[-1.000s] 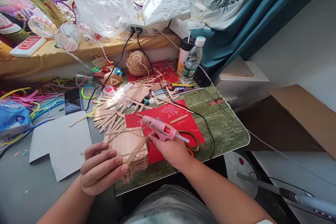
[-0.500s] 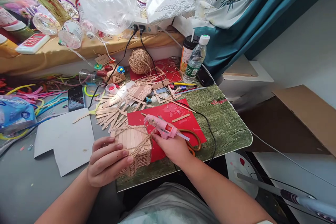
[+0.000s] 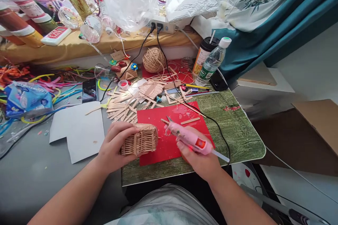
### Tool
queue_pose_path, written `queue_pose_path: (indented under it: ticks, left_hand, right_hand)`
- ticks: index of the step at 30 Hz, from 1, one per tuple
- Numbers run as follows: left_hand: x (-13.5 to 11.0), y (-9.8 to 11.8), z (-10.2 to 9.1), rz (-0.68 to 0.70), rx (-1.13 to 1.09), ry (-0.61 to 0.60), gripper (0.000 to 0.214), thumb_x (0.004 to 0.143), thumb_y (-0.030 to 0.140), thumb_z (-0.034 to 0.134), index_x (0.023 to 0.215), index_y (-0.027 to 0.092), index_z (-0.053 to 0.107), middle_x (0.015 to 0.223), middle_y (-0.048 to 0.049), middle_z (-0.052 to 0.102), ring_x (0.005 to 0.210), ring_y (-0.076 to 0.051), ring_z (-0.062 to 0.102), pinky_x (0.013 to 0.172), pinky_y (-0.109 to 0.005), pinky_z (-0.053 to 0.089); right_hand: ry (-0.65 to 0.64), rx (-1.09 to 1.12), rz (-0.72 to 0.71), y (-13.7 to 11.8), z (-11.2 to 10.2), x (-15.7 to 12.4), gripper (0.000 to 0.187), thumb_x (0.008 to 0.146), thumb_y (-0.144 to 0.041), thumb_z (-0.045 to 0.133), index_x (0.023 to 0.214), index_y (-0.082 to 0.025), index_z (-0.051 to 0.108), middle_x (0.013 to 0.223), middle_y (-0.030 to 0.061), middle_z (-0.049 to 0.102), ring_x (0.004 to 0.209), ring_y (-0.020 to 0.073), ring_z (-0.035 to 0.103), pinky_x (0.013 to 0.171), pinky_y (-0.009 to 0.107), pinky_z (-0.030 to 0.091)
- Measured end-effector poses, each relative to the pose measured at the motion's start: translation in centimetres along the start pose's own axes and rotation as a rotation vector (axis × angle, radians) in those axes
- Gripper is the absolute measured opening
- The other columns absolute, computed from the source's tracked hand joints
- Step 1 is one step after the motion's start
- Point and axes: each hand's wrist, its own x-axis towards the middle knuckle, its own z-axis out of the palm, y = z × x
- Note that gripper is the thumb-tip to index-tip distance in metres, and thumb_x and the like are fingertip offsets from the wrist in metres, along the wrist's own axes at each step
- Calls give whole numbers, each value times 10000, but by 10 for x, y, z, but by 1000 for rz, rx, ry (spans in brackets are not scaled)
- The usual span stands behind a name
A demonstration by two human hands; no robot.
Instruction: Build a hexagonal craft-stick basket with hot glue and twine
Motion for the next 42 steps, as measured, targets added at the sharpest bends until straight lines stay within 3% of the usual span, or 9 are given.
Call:
queue_pose_path:
  ticks: [4,9,21,25,28,34,42]
  left_hand:
    - [1,2,0,-88,-39,-6,694,829,426,890,1408,241,554,1254,-127,642,1139,-281,621,1026,-448,504]
    - [1,3,0,-101,-55,-18,676,831,412,891,1398,247,561,1246,-113,643,1146,-274,616,1032,-439,499]
    - [-2,3,2,-42,-33,-33,627,858,355,854,1399,241,559,1272,-128,655,1145,-287,619,1043,-459,492]
    - [-3,2,3,-42,-32,-46,626,862,343,844,1410,242,557,1276,-131,660,1158,-294,619,1046,-467,495]
    - [-3,2,3,-38,-31,-48,616,871,326,831,1417,248,559,1278,-129,665,1166,-292,623,1056,-466,496]
    - [-1,4,2,-17,-24,-40,605,877,315,826,1414,236,558,1269,-129,672,1168,-287,620,1050,-453,492]
    - [-2,3,2,-26,-17,-47,592,885,320,818,1411,240,558,1271,-130,670,1163,-285,617,1055,-460,495]
  right_hand:
    - [-230,-120,-121,-25,2,-8,102,975,-337,697,991,-242,733,950,59,727,845,213,674,773,346,561]
    - [-381,-177,-60,-45,11,-7,68,975,-281,666,929,-236,687,1004,48,725,894,202,669,815,325,536]
    - [-375,-201,11,-46,20,0,118,1003,-328,649,1014,-224,705,901,26,686,800,196,612,746,326,498]
    - [-376,-217,-5,-40,22,1,183,1015,-372,633,915,-226,679,842,27,673,760,199,600,724,334,508]
    - [-325,-223,-25,-31,22,-2,215,991,-402,670,853,-238,676,826,35,692,775,217,637,706,332,530]
    - [-212,-213,6,-17,21,-10,137,936,-399,750,941,-261,752,842,50,735,845,267,702,687,346,572]
    - [-284,-187,67,-34,28,-4,125,923,-344,727,886,-224,737,832,39,733,777,231,676,699,332,566]
